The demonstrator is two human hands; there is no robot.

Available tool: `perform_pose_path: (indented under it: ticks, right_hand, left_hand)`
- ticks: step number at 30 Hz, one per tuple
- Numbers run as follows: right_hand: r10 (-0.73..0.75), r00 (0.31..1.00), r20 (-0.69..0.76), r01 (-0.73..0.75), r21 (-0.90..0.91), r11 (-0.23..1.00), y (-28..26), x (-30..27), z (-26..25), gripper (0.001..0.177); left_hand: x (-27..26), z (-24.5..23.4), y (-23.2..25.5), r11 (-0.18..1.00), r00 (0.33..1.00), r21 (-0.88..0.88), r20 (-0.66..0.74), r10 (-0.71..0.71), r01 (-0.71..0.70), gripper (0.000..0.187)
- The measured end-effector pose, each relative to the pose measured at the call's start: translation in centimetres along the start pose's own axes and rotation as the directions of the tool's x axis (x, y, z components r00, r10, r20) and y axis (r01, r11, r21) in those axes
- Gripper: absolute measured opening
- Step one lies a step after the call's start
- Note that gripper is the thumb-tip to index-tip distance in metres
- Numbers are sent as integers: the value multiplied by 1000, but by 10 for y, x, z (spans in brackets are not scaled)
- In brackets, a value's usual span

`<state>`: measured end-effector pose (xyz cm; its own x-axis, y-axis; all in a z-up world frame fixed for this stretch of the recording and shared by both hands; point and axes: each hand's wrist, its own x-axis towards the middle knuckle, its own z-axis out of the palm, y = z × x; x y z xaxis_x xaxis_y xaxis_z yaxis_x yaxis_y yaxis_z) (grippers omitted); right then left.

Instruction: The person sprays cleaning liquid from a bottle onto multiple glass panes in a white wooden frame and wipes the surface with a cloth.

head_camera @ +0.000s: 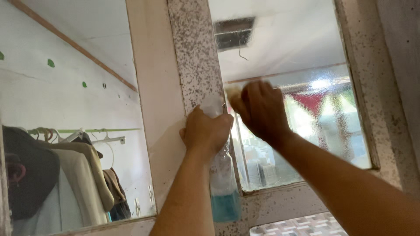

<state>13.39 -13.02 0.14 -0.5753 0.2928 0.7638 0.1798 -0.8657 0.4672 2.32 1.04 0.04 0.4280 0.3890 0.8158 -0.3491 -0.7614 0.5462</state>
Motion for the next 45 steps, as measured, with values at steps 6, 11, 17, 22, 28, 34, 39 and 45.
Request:
perform_pose_path:
  ticks: [6,11,17,22,28,34,39,45]
  right_hand:
    - [116,973,200,-194,433,880,-45,-77,-67,25]
    - [64,975,212,-162,483,860,-42,-98,-75,24]
    - [-127,985,118,60,459,887,10,-80,-28,15]
    - [342,936,89,-353,231,907,97,-20,40,33]
    - [545,839,6,-530,243,813,78,-22,34,40]
    - [206,968,141,-220,85,972,-30,-78,-42,23]
    - [70,977,202,-173,553,815,-38,-109,-57,21]
    - [92,959,267,-112,61,992,99,-137,-20,18]
  left_hand:
    - [-6,0,4,997,997,-22,24,-75,76,61]
    - [-5,-5,5,995,995,-36,44,-91,92,59]
    - [-5,-3,5,994,993,-32,61,-105,107,60]
    - [-6,-5,8,994,992,-16,56,-109,110,61]
    - [-6,-5,11,993,993,-30,37,-113,114,61]
    - [-9,0,11,994,993,-13,33,-110,110,62]
    - [-15,-4,16,990,987,37,70,-141,139,70]
    - [-17,-2,17,987,985,7,67,-161,161,72]
